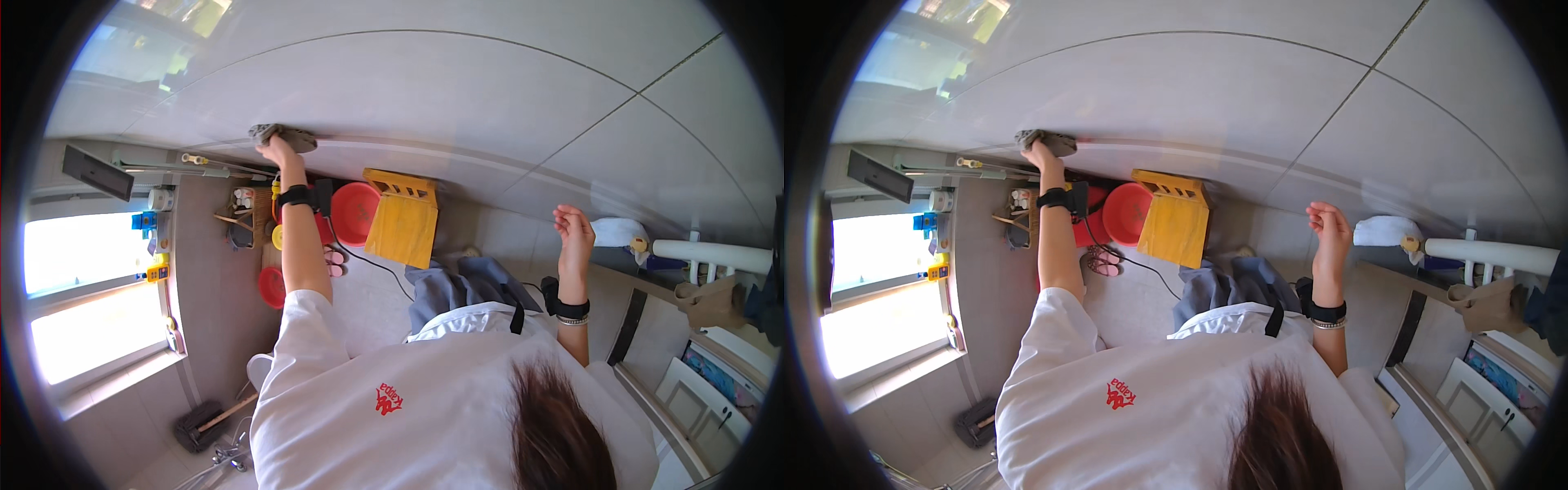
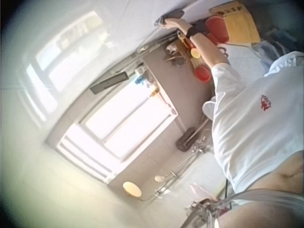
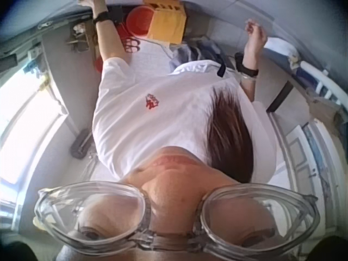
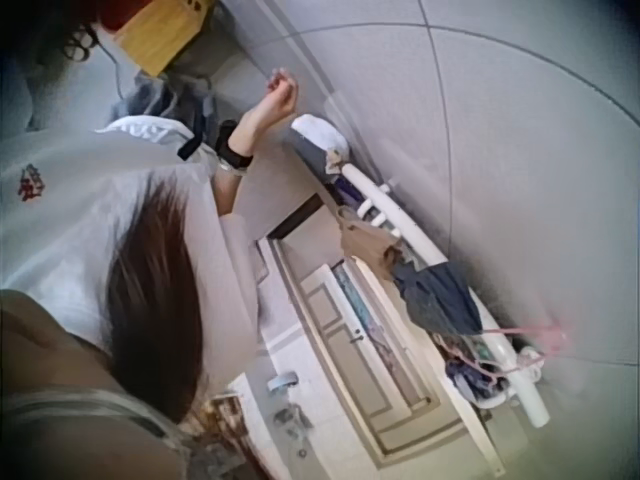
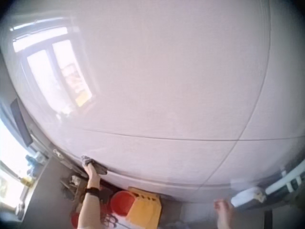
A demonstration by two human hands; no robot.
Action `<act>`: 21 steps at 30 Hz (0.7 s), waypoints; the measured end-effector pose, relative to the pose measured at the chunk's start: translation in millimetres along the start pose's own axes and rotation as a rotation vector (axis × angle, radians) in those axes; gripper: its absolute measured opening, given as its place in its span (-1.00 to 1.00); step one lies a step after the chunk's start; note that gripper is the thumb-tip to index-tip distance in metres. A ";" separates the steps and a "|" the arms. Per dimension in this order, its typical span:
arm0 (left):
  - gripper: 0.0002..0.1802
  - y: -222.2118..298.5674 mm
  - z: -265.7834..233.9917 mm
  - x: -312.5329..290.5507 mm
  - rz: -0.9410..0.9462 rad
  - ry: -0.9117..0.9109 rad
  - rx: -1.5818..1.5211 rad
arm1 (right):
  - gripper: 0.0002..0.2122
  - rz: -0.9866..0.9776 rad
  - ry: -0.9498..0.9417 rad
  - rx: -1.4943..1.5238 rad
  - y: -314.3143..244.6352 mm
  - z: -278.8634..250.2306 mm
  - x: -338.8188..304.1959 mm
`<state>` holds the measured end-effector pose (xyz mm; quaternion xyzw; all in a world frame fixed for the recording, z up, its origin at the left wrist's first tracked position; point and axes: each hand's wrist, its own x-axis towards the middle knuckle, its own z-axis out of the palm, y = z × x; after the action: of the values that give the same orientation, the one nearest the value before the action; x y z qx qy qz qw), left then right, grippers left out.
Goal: The person wipes a glass door and then the tiled wall in a bathroom using a grey cloth. They move around the room to reach different sections of the wall, repeatedly wiping and folding the cloth while cleaning.
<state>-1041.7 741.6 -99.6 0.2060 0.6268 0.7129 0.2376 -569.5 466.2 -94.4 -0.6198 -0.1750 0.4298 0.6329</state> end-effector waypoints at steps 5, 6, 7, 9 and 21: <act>-0.51 -28.1 17.9 -36.1 0.111 0.036 0.010 | -0.82 0.018 0.054 -0.011 13.4 -6.8 -8.6; -0.47 -36.1 23.9 -57.8 0.139 0.064 -0.010 | -0.82 0.026 0.055 -0.013 16.5 -9.3 -10.5; -0.35 -41.0 23.5 -79.9 0.194 -0.091 -0.044 | -0.82 0.031 0.059 -0.015 19.5 -11.6 -11.7; -0.37 -53.9 35.6 -133.2 0.182 -0.049 0.015 | -0.82 0.043 0.068 -0.023 23.9 -14.6 -13.9; -0.47 -73.7 48.1 -351.6 0.190 -0.688 0.183 | -0.84 0.039 0.026 -0.012 18.6 -11.3 -15.5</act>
<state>-725.3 577.4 -164.9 0.5116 0.5494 0.5617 0.3477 -575.9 444.7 -108.9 -0.6324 -0.1570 0.4329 0.6230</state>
